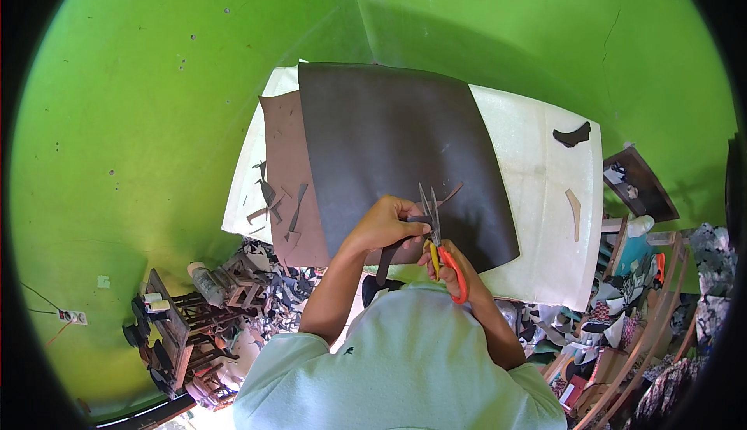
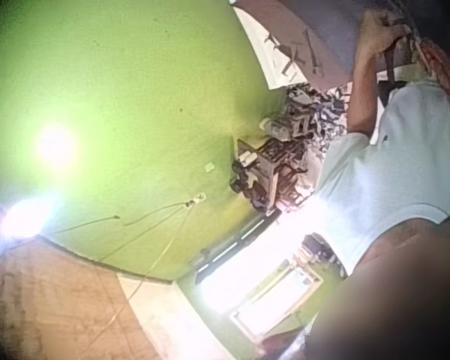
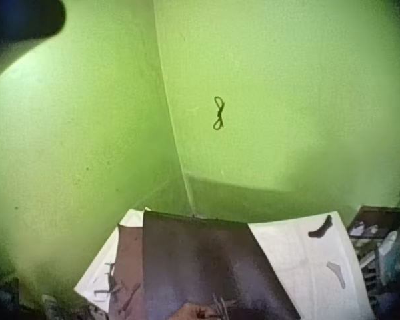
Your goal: Cutting a specific pattern piece from a large sheet of brown leather using scissors.
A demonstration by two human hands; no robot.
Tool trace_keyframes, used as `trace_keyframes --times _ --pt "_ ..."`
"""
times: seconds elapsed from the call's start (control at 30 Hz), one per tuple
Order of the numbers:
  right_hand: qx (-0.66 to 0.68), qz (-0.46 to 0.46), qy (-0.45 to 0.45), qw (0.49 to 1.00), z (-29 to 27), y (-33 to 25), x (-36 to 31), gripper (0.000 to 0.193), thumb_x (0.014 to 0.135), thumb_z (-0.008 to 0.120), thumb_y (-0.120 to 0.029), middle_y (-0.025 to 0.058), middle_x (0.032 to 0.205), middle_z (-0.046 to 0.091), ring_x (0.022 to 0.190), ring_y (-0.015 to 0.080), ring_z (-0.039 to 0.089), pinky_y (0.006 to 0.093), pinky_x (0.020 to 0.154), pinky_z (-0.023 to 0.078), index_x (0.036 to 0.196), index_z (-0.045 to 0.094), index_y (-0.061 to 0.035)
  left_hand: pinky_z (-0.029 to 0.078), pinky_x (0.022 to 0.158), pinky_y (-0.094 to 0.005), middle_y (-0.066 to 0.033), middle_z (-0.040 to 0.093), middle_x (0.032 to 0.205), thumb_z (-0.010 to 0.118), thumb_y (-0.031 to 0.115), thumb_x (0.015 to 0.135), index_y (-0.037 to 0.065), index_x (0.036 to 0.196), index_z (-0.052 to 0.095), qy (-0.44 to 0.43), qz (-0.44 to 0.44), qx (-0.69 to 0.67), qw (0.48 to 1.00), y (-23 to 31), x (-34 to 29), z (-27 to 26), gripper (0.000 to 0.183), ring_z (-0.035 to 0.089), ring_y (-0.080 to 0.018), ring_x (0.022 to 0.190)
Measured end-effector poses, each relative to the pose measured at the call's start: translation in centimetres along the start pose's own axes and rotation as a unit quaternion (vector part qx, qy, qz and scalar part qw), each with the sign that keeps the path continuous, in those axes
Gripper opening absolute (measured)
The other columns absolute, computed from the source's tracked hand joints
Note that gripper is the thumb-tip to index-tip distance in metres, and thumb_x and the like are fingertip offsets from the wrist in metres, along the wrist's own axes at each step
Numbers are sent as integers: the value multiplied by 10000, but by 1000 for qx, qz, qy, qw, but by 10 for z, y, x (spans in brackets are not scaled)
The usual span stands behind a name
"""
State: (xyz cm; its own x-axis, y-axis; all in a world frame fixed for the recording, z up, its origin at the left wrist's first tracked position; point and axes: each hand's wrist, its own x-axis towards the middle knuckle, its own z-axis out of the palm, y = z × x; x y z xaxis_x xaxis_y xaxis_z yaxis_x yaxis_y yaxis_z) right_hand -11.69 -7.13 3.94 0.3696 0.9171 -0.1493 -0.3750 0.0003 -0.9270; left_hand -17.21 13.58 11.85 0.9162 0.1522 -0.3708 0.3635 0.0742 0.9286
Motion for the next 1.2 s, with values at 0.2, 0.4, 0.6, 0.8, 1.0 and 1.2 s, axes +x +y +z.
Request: trace_keyframes --times 0.2,0.4,0.6,0.8,1.0,1.2 --pt "92 14 -27 995 8 1 4 482 813 659 -269 96 1029 548 875 92 487 227 809 416 1150 420 -19 381 439 -217 -46 610 624 670 77 798 -17 741 621 4 -4 -5 1000 -2 -4 -12 120 508 -74 457" --pt "20 33 -7 999 21 3 12 539 807 644 -352 98 1022 557 869 105 500 236 797 431 1157 416 -11 372 427 -215 -44 614 624 647 103 827 -15 757 635 -4 -20 -19 1000 -4 -8 -26 138 498 -70 449" --pt "-56 45 15 997 35 8 23 552 787 624 -369 94 973 575 823 123 528 260 738 463 1140 417 1 363 422 -215 -43 614 615 647 108 828 -12 756 642 -4 -32 -6 999 -3 -15 -44 139 489 -67 440" --pt "-82 20 11 996 54 13 33 573 783 641 -421 94 932 577 804 146 546 270 698 472 1098 434 12 354 416 -218 -40 607 604 652 100 818 -8 727 633 -13 -25 -6 1000 -3 -25 -63 142 483 -65 433" --pt "-162 62 33 984 83 10 41 622 772 653 -464 103 900 566 784 159 542 294 684 469 1069 433 36 355 412 -220 -38 600 592 651 91 818 -3 724 628 -14 -19 3 1000 -2 -44 -84 135 480 -63 432" --pt "-103 19 23 994 121 19 48 747 707 678 -616 62 897 505 787 115 478 229 668 413 1049 403 -11 359 417 -217 -39 600 592 653 77 816 -10 729 624 -16 -5 -5 1000 -9 -65 -102 127 484 -62 436"
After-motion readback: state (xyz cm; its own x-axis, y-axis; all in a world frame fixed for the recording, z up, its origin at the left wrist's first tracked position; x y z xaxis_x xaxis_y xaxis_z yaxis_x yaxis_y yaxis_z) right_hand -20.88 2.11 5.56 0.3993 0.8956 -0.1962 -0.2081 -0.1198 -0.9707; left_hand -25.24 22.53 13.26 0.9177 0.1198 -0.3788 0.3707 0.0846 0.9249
